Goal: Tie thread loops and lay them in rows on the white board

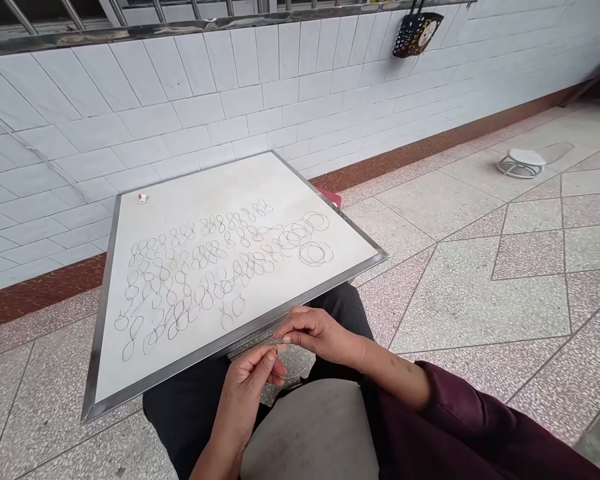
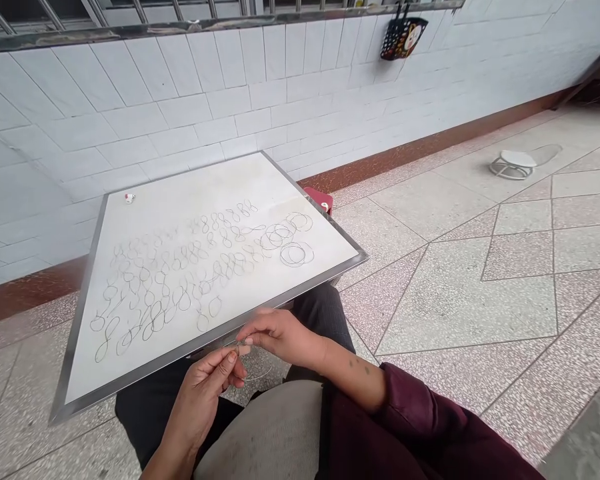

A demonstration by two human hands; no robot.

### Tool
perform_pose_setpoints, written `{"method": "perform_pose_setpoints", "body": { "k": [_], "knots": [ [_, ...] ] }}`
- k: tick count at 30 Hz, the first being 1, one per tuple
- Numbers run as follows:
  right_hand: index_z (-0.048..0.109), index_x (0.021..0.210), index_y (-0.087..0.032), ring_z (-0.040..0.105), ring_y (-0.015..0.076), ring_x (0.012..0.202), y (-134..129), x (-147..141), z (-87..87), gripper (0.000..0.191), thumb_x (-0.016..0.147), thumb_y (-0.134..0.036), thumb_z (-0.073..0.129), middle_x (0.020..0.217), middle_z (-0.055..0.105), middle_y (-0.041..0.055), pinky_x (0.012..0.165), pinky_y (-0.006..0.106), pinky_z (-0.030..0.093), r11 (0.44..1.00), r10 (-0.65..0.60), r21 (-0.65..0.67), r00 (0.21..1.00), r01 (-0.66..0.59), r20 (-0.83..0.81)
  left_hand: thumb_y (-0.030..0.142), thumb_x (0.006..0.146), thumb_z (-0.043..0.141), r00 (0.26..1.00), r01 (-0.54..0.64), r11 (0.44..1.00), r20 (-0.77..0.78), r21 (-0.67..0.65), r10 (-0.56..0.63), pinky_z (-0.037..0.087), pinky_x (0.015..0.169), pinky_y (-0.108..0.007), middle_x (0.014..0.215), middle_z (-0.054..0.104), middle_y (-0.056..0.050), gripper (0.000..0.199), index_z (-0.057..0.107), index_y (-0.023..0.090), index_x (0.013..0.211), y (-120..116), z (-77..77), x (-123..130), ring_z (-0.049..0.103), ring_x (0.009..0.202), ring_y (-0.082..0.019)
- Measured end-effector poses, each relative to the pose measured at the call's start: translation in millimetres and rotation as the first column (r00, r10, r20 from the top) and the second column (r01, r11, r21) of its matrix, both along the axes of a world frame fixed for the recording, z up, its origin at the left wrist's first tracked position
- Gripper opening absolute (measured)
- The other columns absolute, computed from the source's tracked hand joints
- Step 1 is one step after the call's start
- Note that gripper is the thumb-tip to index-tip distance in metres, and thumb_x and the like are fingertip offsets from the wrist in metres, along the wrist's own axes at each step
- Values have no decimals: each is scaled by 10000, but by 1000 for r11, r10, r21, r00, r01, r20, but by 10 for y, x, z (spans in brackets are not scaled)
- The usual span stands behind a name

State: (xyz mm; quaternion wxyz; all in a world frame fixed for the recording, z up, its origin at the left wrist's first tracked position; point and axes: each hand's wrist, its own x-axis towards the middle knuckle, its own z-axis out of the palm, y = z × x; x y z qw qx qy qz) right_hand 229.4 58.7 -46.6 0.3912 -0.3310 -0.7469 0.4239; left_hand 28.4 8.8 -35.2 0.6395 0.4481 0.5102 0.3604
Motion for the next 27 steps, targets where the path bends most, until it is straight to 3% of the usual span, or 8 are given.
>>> {"method": "perform_pose_setpoints", "body": {
  "k": [4, 7, 10, 13, 15, 21, 27],
  "knots": [
    [719, 1084, -197, 596, 142, 817, -8, 21, 7, 279, 1007, -341, 494, 849, 634, 41, 738, 268, 510, 999, 40, 0, 999, -40, 23, 477, 871, 645, 1000, -21, 1000, 4, -15, 21, 448, 646, -273, 731, 672, -29, 313, 749, 191, 794, 2, -4, -2, 592, 651, -152],
    [659, 1160, -198, 597, 129, 758, -21, 15, -17, 291, 1002, -383, 499, 844, 632, 24, 706, 265, 515, 992, 44, -114, 998, -48, -40, 475, 875, 641, 999, -28, 999, 25, -33, 29, 458, 655, -278, 735, 672, -32, 314, 744, 190, 791, 3, -5, -5, 596, 658, -157],
    [663, 1006, -188, 583, 118, 690, -25, -15, -45, 281, 948, -453, 585, 794, 633, 4, 665, 251, 503, 976, -16, -217, 993, -9, -116, 472, 878, 638, 999, -23, 999, 31, -38, 24, 471, 673, -284, 741, 670, -32, 308, 735, 193, 792, -1, -3, -8, 604, 676, -164],
    [684, 791, -181, 568, 125, 697, -16, -48, -64, 331, 891, -495, 655, 744, 624, 9, 668, 249, 480, 987, -85, -146, 990, 68, -110, 479, 872, 641, 999, -35, 999, 26, -41, 36, 470, 664, -278, 737, 668, -30, 306, 730, 194, 800, -7, -3, -11, 601, 668, -162],
    [709, 764, -188, 570, 134, 708, -8, -60, -82, 337, 873, -504, 673, 733, 628, 18, 672, 254, 479, 990, -115, -99, 988, 105, -105, 480, 873, 640, 999, -39, 998, 28, -44, 40, 469, 659, -274, 734, 663, -27, 306, 729, 194, 809, -11, -7, -14, 599, 664, -158],
    [766, 880, -210, 615, 158, 807, 9, -14, -126, 317, 908, -495, 631, 804, 656, 46, 735, 274, 526, 996, -78, -48, 994, 75, -76, 478, 883, 629, 999, -23, 999, 28, -39, 24, 481, 656, -277, 734, 645, -20, 312, 727, 189, 818, -7, -37, -34, 592, 667, -158],
    [757, 976, -215, 633, 143, 826, -19, 50, -36, 273, 978, -400, 555, 879, 675, 47, 733, 259, 540, 999, -11, -38, 999, 13, 31, 492, 871, 635, 999, -47, 998, 3, -51, 47, 489, 663, -296, 752, 666, -36, 322, 749, 192, 889, -16, -45, -52, 599, 678, -177]
  ]
}}
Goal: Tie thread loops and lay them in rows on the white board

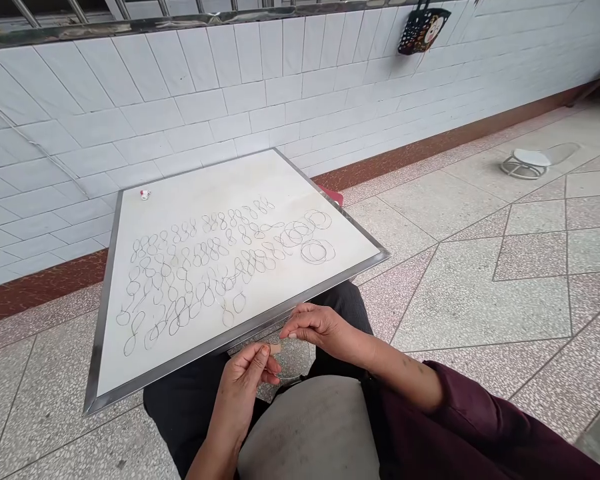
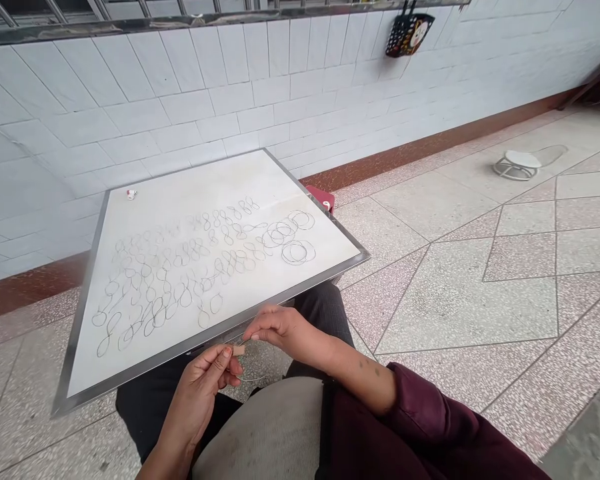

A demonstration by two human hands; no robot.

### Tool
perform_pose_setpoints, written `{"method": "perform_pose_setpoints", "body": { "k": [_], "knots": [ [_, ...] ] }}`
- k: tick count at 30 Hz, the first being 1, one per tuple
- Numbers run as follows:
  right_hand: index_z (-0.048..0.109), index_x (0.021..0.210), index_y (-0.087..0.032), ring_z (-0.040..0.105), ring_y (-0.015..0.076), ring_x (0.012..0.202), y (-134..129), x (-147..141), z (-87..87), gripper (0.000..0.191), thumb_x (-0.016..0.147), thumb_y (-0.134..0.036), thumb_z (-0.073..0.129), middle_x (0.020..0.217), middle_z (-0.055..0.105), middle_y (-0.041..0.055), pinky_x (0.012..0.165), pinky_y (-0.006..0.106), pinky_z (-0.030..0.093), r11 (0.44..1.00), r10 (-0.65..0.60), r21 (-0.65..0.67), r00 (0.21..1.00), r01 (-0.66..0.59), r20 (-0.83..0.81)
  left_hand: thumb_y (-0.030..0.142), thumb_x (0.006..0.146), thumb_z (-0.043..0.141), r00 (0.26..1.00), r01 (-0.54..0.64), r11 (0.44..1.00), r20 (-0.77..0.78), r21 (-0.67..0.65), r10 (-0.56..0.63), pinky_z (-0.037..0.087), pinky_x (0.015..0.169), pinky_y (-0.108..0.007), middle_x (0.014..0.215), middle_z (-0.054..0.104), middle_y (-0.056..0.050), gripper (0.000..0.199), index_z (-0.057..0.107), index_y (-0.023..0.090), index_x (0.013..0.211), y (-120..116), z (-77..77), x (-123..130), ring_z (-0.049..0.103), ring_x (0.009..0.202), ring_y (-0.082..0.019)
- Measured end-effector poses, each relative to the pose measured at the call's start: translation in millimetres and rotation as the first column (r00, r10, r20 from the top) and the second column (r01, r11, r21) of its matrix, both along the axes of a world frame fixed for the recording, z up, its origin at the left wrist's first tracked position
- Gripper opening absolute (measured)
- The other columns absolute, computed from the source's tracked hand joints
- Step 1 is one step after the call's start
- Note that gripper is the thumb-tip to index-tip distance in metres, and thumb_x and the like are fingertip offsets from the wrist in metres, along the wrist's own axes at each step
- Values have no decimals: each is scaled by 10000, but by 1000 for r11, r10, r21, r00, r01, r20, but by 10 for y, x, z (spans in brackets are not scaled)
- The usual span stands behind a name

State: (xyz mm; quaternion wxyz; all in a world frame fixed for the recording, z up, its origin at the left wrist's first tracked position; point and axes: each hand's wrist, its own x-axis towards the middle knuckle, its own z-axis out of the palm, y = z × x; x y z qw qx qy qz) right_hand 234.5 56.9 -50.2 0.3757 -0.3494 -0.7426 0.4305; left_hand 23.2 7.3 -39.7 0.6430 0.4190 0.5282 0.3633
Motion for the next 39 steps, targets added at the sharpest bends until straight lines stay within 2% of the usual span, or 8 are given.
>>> {"method": "perform_pose_setpoints", "body": {
  "k": [5, 8, 14, 19, 21, 27, 32, 39],
  "knots": [
    [723, 989, -192, 622, 155, 844, -18, -24, 46, 222, 983, -342, 558, 873, 678, 55, 771, 273, 534, 993, 19, 113, 996, -29, 87, 494, 874, 627, 999, 45, 999, -30, 17, -44, 495, 677, -311, 744, 657, -35, 328, 731, 193, 795, -12, 34, 19, 603, 679, -183],
    [702, 1041, -179, 613, 158, 852, -17, -34, 53, 215, 986, -324, 554, 896, 665, 63, 774, 275, 533, 989, 37, 136, 992, -53, 118, 491, 873, 629, 997, 72, 997, -31, 9, -71, 495, 665, -313, 740, 656, -36, 325, 732, 190, 809, -15, 42, 22, 602, 663, -182],
    [690, 1000, -168, 595, 161, 881, -22, -43, 62, 190, 999, -264, 526, 903, 629, 64, 786, 275, 529, 982, 63, 164, 985, -89, 161, 475, 877, 634, 996, 92, 995, 9, -33, -92, 487, 651, -304, 744, 653, -32, 301, 744, 195, 874, -20, 38, 18, 579, 676, -174],
    [680, 994, -175, 585, 163, 869, -16, -36, 64, 183, 1002, -259, 518, 902, 618, 61, 779, 279, 528, 975, 52, 201, 976, -96, 214, 424, 858, 680, 997, 50, 997, 62, -55, -46, 456, 694, -271, 825, 672, -37, 320, 723, 224, 1104, 4, 65, 30, 585, 823, -183],
    [680, 992, -173, 582, 164, 871, -8, -33, 73, 185, 1002, -263, 519, 904, 616, 64, 781, 281, 529, 967, 57, 231, 975, -107, 214, 398, 833, 716, 992, 34, 995, 124, -89, -22, 436, 692, -256, 813, 668, -33, 364, 706, 227, 1154, 17, 73, 40, 580, 814, -170],
    [676, 984, -161, 561, 172, 883, 14, -28, 119, 207, 1012, -255, 494, 895, 628, 73, 788, 284, 526, 931, 68, 339, 977, -135, 203, 357, 788, 774, 933, 26, 965, 352, -263, 71, 420, 638, -234, 806, 660, -40, 358, 722, 196, 1103, 39, 50, 72, 561, 679, -121],
    [672, 993, -162, 552, 172, 871, 19, -38, 103, 248, 1026, -291, 463, 895, 636, 78, 789, 291, 524, 913, 85, 375, 975, -159, 207, 278, 733, 831, 922, 5, 953, 370, -303, 113, 438, 662, -225, 786, 646, -16, 358, 728, 194, 1065, 45, 17, 81, 563, 671, -105],
    [684, 998, -169, 558, 169, 863, 19, -69, 61, 246, 1023, -291, 473, 893, 647, 77, 766, 283, 524, 897, 67, 423, 985, -128, 157, 195, 671, 867, 905, -38, 953, 393, -301, 160, 446, 664, -217, 780, 621, 7, 442, 714, 199, 1086, 18, -6, 74, 565, 692, -96]
  ]
}}
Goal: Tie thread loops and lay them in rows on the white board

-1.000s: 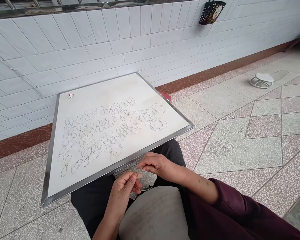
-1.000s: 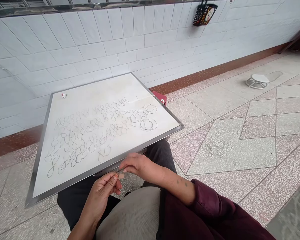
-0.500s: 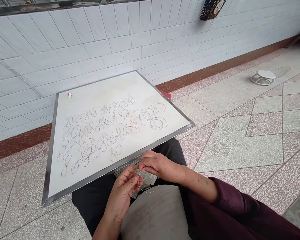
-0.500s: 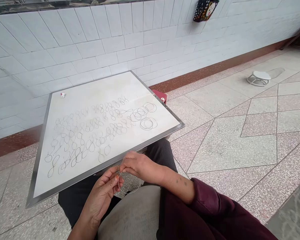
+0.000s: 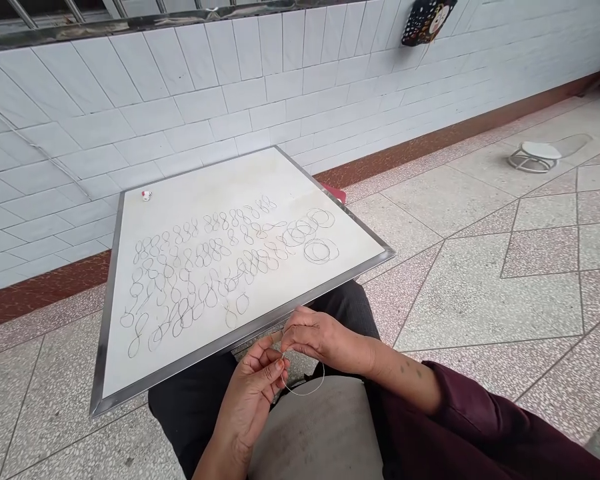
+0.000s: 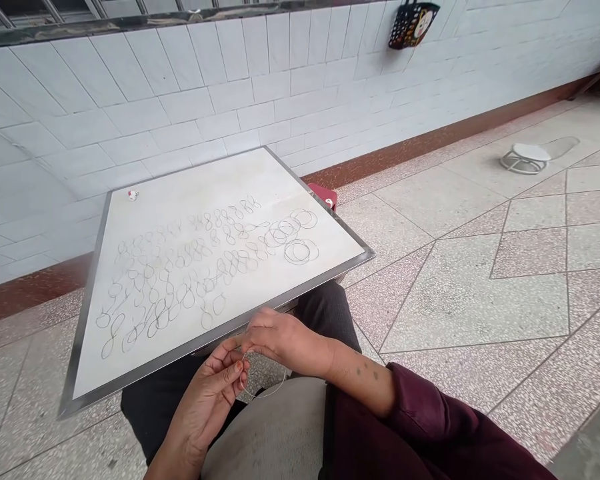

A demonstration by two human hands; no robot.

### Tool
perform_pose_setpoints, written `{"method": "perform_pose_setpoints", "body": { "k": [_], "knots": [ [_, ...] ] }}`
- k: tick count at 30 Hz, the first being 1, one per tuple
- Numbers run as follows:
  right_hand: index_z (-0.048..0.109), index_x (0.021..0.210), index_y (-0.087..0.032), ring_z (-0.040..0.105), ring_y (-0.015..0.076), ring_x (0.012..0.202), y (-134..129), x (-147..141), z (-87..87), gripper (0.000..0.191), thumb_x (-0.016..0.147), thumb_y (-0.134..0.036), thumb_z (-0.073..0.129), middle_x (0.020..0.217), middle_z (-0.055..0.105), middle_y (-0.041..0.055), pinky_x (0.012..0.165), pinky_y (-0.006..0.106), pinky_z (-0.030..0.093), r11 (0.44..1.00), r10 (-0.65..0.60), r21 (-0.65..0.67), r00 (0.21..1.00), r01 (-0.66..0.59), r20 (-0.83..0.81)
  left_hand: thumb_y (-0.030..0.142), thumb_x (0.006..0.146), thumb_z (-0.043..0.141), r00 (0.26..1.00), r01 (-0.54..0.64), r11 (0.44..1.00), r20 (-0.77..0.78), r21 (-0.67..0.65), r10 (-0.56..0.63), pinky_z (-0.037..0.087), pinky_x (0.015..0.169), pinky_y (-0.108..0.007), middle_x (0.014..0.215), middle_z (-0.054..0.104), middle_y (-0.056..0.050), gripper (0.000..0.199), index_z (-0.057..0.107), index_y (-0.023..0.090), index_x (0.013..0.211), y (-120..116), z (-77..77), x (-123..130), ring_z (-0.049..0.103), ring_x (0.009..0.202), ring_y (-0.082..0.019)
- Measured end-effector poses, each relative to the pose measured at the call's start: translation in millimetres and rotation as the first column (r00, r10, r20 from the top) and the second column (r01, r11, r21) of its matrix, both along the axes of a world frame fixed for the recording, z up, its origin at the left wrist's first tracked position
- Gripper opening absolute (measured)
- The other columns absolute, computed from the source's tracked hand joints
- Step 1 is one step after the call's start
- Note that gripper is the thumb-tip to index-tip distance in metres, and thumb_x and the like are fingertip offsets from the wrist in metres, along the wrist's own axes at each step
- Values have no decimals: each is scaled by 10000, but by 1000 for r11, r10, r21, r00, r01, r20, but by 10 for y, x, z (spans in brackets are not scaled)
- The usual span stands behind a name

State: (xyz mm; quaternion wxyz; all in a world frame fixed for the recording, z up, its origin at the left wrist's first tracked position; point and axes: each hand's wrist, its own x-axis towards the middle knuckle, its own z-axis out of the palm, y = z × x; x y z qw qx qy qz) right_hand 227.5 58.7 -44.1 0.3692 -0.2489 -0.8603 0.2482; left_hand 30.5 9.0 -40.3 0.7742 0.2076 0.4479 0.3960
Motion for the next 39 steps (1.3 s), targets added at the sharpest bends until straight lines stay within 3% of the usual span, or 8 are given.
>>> {"method": "perform_pose_setpoints", "body": {
  "k": [13, 21, 26, 28, 30, 32, 34, 39],
  "knots": [
    [707, 970, -187, 566, 157, 857, -4, -26, -37, 322, 1033, -356, 441, 878, 643, 65, 780, 294, 525, 998, -4, -56, 997, 0, -74, 160, 648, 877, 993, -71, 994, 87, -84, 78, 481, 677, -207, 800, 619, 11, 450, 726, 206, 1070, -48, 64, 20, 605, 765, -108],
    [701, 982, -200, 540, 148, 815, -14, -70, -52, 224, 1018, -275, 493, 875, 642, 50, 728, 270, 499, 999, 5, 53, 992, 2, -125, 128, 637, 877, 987, -117, 988, 102, -104, 128, 488, 681, -198, 793, 623, 14, 387, 752, 206, 995, -100, 96, 48, 609, 773, -106],
    [685, 1042, -198, 542, 168, 836, 11, -31, -55, 322, 957, -483, 560, 909, 625, 56, 794, 313, 486, 971, -92, -232, 981, 52, -169, 143, 680, 843, 990, -117, 993, 76, -29, 119, 487, 672, -201, 790, 611, 16, 461, 718, 219, 1117, -86, 84, 28, 589, 731, -96],
    [668, 1058, -180, 511, 148, 748, 9, 10, -76, 405, 951, -547, 533, 853, 582, 37, 695, 281, 472, 870, -152, -492, 969, 38, -194, 138, 679, 843, 985, -162, 987, 63, -18, 163, 490, 684, -197, 801, 616, 19, 489, 707, 221, 1141, -76, 79, 2, 593, 733, -90],
    [660, 1060, -169, 449, 110, 635, -10, 42, -121, 419, 977, -541, 486, 768, 523, 0, 574, 228, 412, 666, -119, -737, 958, -116, -259, 131, 667, 851, 973, -226, 974, 43, 7, 225, 493, 696, -197, 799, 629, 24, 523, 697, 229, 1157, -66, 82, -28, 599, 732, -87],
    [666, 1064, -161, 429, 86, 602, -42, 47, -184, 388, 962, -514, 541, 755, 510, -13, 532, 198, 369, 424, -75, -843, 915, -331, -397, 146, 668, 857, 962, -272, 960, 0, 58, 273, 494, 694, -200, 790, 650, 25, 545, 684, 229, 1178, -56, 93, -55, 596, 704, -83],
    [684, 1051, -152, 467, 80, 641, -73, 26, -256, 362, 894, -477, 667, 789, 540, -2, 557, 190, 384, 251, -101, -832, 842, -494, -530, 179, 681, 856, 950, -298, 947, -60, 120, 307, 489, 674, -206, 775, 668, 23, 557, 668, 226, 1202, -47, 110, -72, 586, 669, -83],
    [722, 909, -136, 486, 57, 608, -98, -51, -439, 340, 730, -394, 853, 748, 584, -1, 552, 172, 372, 96, -208, -747, 720, -658, -662, 244, 690, 851, 918, -318, 924, -175, 214, 356, 472, 644, -230, 749, 689, 16, 591, 625, 207, 1235, -42, 148, -66, 579, 650, -105]
  ]
}}
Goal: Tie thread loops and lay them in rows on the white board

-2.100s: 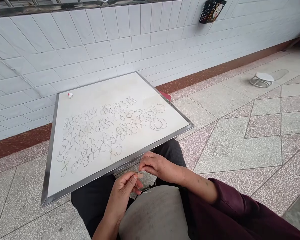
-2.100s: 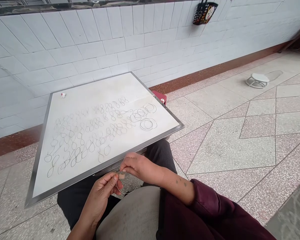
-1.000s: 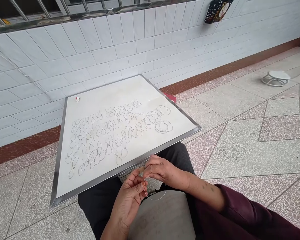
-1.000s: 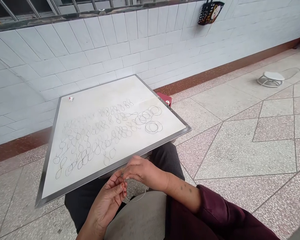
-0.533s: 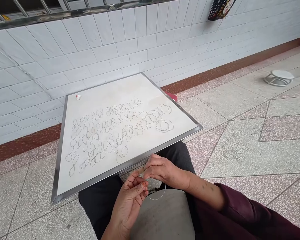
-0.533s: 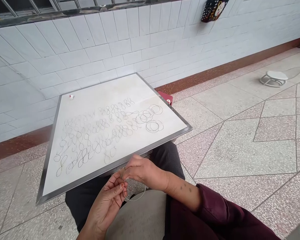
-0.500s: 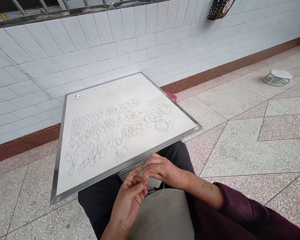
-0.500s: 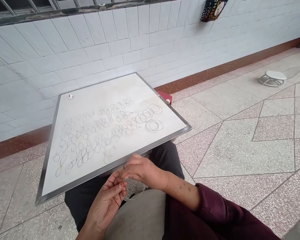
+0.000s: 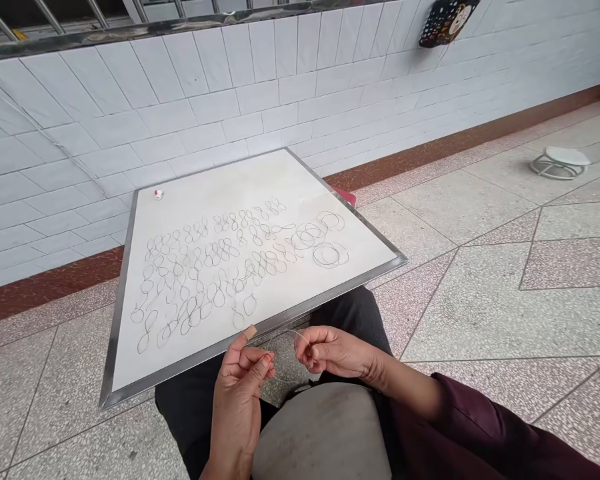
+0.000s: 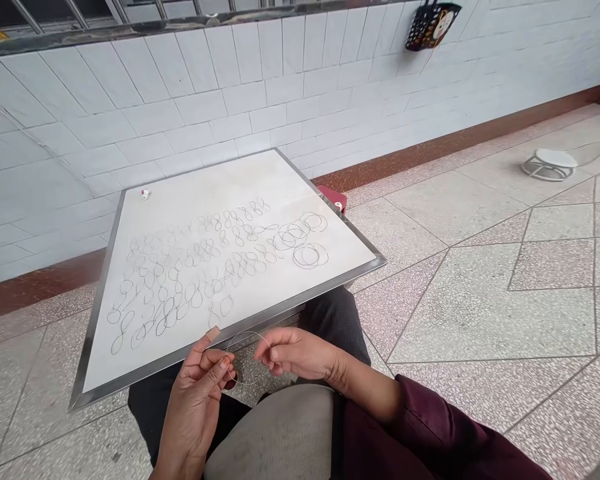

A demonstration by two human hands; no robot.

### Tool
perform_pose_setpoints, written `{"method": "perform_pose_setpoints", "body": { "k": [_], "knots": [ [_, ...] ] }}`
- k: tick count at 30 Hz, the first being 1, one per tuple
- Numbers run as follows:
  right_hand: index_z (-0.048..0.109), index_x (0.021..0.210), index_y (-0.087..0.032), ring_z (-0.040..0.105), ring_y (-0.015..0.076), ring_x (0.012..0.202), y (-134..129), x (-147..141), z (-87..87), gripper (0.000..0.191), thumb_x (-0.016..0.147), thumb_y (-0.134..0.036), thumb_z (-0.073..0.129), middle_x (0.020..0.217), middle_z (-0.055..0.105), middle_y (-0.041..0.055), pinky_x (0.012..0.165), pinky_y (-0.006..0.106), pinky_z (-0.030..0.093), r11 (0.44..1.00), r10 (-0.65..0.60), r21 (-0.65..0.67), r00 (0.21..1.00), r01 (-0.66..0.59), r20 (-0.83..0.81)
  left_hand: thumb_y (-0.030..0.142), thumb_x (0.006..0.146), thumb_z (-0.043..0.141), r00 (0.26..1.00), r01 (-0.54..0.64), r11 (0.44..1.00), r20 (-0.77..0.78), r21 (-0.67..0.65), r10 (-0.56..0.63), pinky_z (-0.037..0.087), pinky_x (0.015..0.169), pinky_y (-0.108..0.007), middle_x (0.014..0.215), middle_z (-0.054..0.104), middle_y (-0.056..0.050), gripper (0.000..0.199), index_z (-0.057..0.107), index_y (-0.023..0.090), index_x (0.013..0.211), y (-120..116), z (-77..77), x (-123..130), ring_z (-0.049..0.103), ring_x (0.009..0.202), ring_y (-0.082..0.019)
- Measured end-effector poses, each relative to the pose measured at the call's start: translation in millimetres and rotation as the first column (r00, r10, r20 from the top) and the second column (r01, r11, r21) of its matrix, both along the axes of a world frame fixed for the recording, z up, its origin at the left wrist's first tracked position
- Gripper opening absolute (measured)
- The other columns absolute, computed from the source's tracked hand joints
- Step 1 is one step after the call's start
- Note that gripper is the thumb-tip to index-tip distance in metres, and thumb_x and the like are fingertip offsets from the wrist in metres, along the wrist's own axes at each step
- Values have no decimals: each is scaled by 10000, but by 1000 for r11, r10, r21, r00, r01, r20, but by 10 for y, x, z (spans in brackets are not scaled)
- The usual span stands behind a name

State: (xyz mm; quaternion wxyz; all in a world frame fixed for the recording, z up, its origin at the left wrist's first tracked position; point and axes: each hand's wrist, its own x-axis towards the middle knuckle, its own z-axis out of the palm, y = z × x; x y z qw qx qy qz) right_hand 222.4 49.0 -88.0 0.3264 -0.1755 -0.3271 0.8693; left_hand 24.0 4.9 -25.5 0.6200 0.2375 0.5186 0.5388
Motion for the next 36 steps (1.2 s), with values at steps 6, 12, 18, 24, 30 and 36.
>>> {"method": "perform_pose_setpoints", "body": {
  "k": [6, 12, 18, 24, 30, 36],
  "knots": [
    [698, 1055, -164, 510, 42, 568, 12, -69, -76, 419, 745, -408, 837, 875, 632, 18, 476, 152, 357, 996, -45, 83, 999, 44, 13, 254, 718, 826, 997, 33, 999, -73, 34, -31, 459, 651, -246, 702, 676, 34, 613, 566, 202, 1271, -2, 34, 29, 571, 631, -111],
    [641, 1232, -202, 536, 44, 623, 34, -140, 6, 533, 797, -480, 772, 1231, 618, 94, 538, 171, 454, 979, -68, 194, 997, 63, 20, 265, 755, 791, 987, 94, 992, -141, 86, -81, 466, 722, -265, 645, 642, 71, 653, 497, 238, 1338, -22, 70, 53, 582, 631, -116],
    [537, 1380, -296, 541, 34, 586, 107, -208, -81, 603, 827, -370, 765, 1298, 618, 83, 517, 152, 476, 968, 12, 250, 995, 14, -103, 251, 753, 783, 983, 162, 986, -91, 32, -159, 472, 741, -282, 644, 629, 81, 664, 463, 232, 1334, -18, 87, 106, 577, 610, -113],
    [522, 1392, -280, 637, 88, 694, 137, -211, -51, 700, 760, -257, 822, 1084, 666, 38, 572, 176, 483, 971, 122, 221, 985, -92, -126, 269, 774, 772, 961, 266, 964, -69, -23, -267, 481, 720, -293, 741, 686, 28, 666, 432, 222, 1345, -5, 72, 171, 598, 657, -137],
    [599, 1302, -232, 650, 107, 711, 124, -219, 63, 576, 771, -235, 825, 938, 645, 0, 678, 251, 520, 971, 74, 237, 988, -40, -137, 307, 794, 761, 939, 319, 947, -125, -33, -321, 464, 684, -262, 709, 655, 32, 527, 524, 223, 1257, 1, 77, 201, 562, 667, -129],
    [608, 1264, -207, 659, 124, 776, 96, -238, 105, 484, 820, -282, 785, 918, 624, 0, 737, 295, 543, 961, 2, 274, 997, 18, -72, 347, 771, 771, 912, 312, 949, -264, -51, -314, 477, 654, -270, 689, 633, 48, 570, 516, 223, 1265, 16, 91, 173, 571, 652, -142]
  ]
}}
